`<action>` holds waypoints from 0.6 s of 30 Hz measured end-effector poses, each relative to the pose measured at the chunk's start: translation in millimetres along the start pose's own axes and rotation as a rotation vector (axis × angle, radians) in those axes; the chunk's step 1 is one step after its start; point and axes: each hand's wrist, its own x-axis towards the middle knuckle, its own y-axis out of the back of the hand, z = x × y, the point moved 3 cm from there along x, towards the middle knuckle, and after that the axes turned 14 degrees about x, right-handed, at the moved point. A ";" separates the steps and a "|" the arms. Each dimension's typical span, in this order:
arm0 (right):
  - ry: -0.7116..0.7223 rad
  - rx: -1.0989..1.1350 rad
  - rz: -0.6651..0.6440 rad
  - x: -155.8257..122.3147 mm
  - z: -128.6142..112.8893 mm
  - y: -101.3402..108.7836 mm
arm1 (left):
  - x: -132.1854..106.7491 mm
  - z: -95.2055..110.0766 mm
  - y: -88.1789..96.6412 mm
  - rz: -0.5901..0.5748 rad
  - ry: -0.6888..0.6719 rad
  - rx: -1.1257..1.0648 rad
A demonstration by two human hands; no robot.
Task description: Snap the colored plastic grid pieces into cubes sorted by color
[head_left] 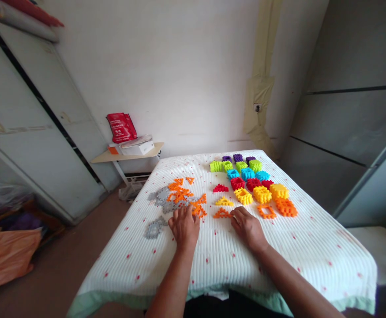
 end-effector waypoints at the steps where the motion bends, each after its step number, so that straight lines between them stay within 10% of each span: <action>1: -0.003 0.005 0.008 -0.5 -0.1 0.5 | 1.1 0.2 0.0 -0.009 -0.002 0.010; 9: -0.008 -0.034 -0.005 0.5 -8.0 4.6 | 1.9 1.8 -3.8 0.005 0.006 0.011; 18: 0.012 0.066 0.049 -0.4 -6.6 7.3 | -11.9 9.9 -4.0 0.466 -0.375 -0.333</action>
